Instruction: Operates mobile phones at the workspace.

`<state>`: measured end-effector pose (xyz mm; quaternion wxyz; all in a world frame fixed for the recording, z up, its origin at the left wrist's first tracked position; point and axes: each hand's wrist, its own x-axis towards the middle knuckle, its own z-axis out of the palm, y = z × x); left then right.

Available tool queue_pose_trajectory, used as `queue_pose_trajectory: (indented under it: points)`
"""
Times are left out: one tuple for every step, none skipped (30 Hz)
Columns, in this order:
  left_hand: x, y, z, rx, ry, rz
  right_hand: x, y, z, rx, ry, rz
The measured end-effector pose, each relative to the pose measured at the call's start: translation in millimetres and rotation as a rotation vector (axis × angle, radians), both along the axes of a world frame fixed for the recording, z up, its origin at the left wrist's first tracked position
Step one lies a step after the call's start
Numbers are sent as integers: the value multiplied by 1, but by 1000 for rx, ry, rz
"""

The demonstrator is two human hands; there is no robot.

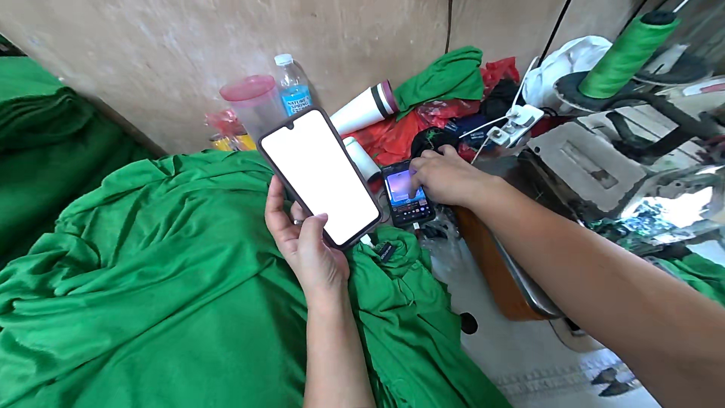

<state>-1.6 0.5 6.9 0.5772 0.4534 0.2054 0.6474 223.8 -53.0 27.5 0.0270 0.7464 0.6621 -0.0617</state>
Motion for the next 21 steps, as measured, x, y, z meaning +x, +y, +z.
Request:
queue_pose_trajectory:
  points:
    - [0,0,0,-1,-2,0,0,0,-1,5,13,13]
    - [0,0,0,-1,0,3,0,0,-1,4,18,21]
    - [0,0,0,0,2,6,-1,0,-1,-5,18,25]
    - [0,0,0,2,8,8,-2,1,-1,-17,19,28]
    - [0,0,0,2,13,10,-3,1,-2,-28,11,31]
    - [0,0,0,4,17,8,-3,1,-3,-29,3,31]
    - [0,0,0,6,23,5,-3,1,-4,-17,7,30]
    - [0,0,0,7,26,6,-2,1,-3,0,15,28]
    - [0,0,1,7,26,7,-2,1,-2,20,22,28]
    - [0,0,1,3,22,9,-1,0,-1,37,22,28]
    - [0,0,1,1,19,11,-1,0,0,47,21,26]
    - [0,0,1,3,16,12,-1,0,0,46,23,20]
    - [1,0,0,6,13,11,-1,-1,-1,38,25,10]
    - [1,0,0,8,13,8,-1,-1,-1,29,22,0]
    - [1,0,1,10,11,5,-1,-1,-2,19,15,-7]
    - [0,0,1,10,10,3,-1,0,-2,8,10,-14]
    - [0,0,1,7,12,3,-1,0,-2,1,8,-19]
    - [0,0,1,5,13,2,-2,1,-2,-10,6,-20]
    - [0,0,0,3,14,0,-2,1,-2,-16,7,-18]
    - [0,0,0,4,13,-3,-2,1,-2,-19,5,-12]
    - [0,1,-1,7,8,-8,-1,1,-3,-14,5,-5]
